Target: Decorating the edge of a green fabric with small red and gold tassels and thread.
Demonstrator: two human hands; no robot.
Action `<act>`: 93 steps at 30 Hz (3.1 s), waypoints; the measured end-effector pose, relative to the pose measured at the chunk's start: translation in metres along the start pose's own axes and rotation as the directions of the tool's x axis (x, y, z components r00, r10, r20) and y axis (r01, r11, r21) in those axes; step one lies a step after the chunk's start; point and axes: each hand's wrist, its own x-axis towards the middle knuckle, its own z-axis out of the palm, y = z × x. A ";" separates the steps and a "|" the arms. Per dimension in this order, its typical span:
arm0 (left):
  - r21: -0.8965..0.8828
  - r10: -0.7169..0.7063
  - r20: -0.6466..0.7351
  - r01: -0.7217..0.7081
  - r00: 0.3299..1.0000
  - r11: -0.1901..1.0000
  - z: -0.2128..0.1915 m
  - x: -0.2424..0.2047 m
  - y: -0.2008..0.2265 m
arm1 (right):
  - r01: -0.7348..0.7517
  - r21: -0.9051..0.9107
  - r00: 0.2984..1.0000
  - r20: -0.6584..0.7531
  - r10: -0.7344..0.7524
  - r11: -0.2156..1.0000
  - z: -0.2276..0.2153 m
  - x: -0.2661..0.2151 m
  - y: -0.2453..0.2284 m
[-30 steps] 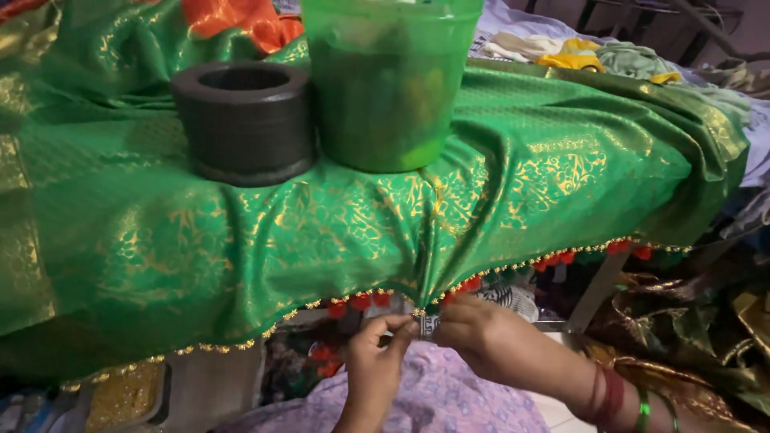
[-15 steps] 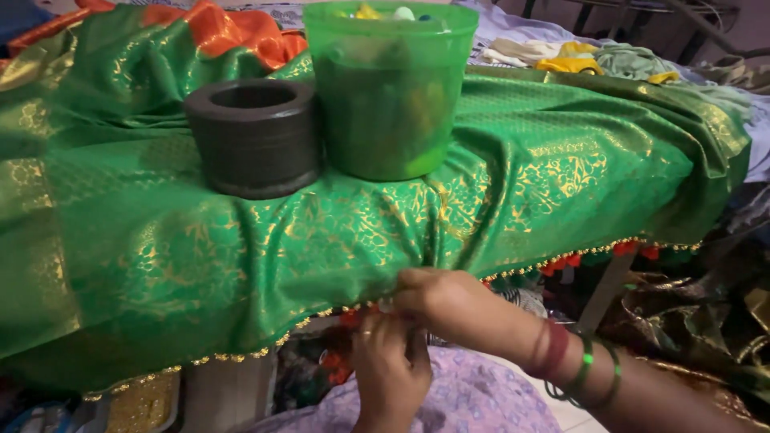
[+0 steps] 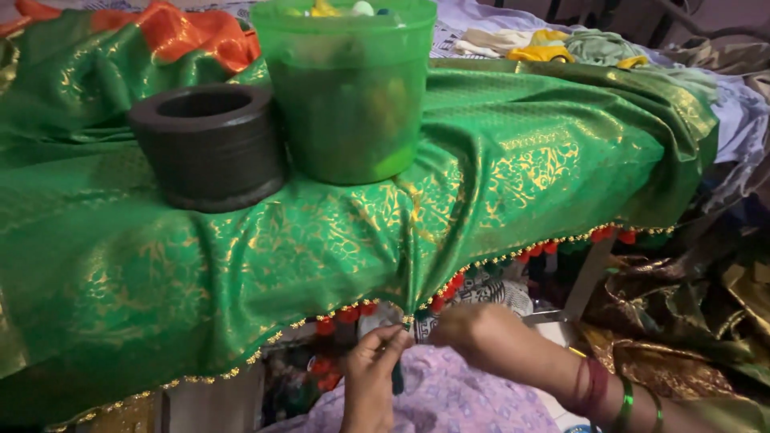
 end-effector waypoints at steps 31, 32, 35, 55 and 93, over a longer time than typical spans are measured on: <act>0.660 0.345 0.018 -0.270 0.938 0.701 0.013 -0.012 0.009 | -0.506 0.825 0.693 0.214 0.688 0.253 0.049 0.002 0.004; 0.754 0.417 0.066 -0.319 0.907 0.574 0.012 -0.013 0.008 | -0.519 0.817 0.692 0.228 0.685 0.252 0.050 0.003 0.003; 0.663 0.394 0.021 -0.308 0.919 0.682 0.017 -0.017 0.018 | -0.555 0.774 0.692 0.226 0.686 0.304 0.048 0.006 -0.001; 0.792 0.265 0.113 -0.247 0.958 0.558 0.045 -0.024 0.073 | -0.508 0.613 0.754 -0.024 0.657 0.605 0.051 0.001 -0.006; 0.649 0.397 0.218 -0.436 0.892 0.623 0.025 -0.021 0.031 | -0.143 0.263 0.913 -0.338 0.230 0.954 0.021 -0.006 -0.025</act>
